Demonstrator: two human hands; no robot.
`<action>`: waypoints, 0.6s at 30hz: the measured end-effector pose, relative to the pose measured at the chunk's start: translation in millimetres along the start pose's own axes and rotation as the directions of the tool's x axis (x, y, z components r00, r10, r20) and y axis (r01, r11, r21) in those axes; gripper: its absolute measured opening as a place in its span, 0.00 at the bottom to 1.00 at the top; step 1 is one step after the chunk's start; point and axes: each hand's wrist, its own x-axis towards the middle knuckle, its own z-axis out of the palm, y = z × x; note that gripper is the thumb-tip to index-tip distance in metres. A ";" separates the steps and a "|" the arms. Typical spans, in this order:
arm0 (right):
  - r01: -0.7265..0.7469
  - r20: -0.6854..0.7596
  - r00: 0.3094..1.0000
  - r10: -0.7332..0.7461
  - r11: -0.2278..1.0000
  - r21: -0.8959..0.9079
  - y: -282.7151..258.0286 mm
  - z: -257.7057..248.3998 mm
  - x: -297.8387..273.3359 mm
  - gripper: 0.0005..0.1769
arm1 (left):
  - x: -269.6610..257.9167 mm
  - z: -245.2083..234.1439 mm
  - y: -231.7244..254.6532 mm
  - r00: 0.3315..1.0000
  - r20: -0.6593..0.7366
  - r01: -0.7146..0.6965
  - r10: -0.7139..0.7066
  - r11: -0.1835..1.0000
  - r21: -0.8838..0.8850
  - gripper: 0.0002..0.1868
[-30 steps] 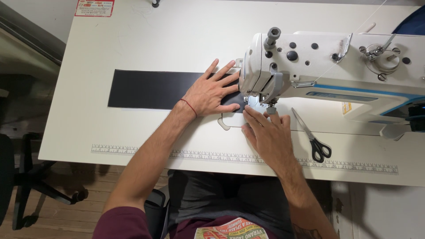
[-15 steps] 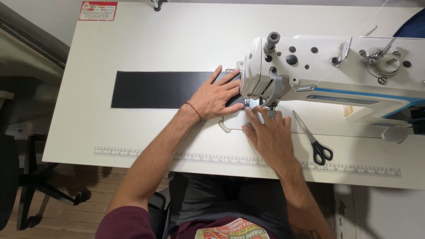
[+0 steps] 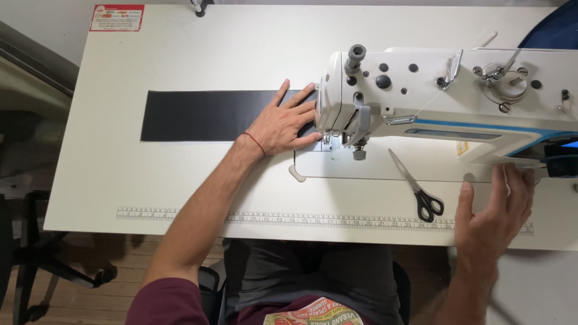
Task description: Preparing and aligning leather strips with paper templates at a sewing station.
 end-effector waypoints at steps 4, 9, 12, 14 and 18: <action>-0.038 -0.035 0.999 0.042 0.995 0.089 -12.3 -6.3 6.8 0.30 | 1.3 -1.0 -2.9 1.000 -0.030 0.003 -0.003 1.000 0.000 0.27; -0.066 -0.035 0.997 0.070 0.992 0.108 1.2 2.9 -7.9 0.27 | 4.6 1.6 -6.7 1.000 -0.018 0.002 -0.001 1.000 0.016 0.32; -0.117 0.006 0.993 0.117 0.993 0.036 10.2 13.4 -21.1 0.23 | 4.0 0.8 -7.0 0.999 -0.032 -0.002 0.003 1.000 0.010 0.32; -0.137 0.012 0.991 0.137 0.991 0.001 12.0 15.3 -23.0 0.23 | 3.9 0.1 -5.9 1.000 -0.017 -0.010 0.010 1.000 0.008 0.31; -0.079 -0.011 0.997 0.080 0.996 0.037 -6.5 1.6 -8.3 0.28 | 3.1 0.1 -4.4 1.000 -0.020 -0.006 0.006 1.000 0.007 0.29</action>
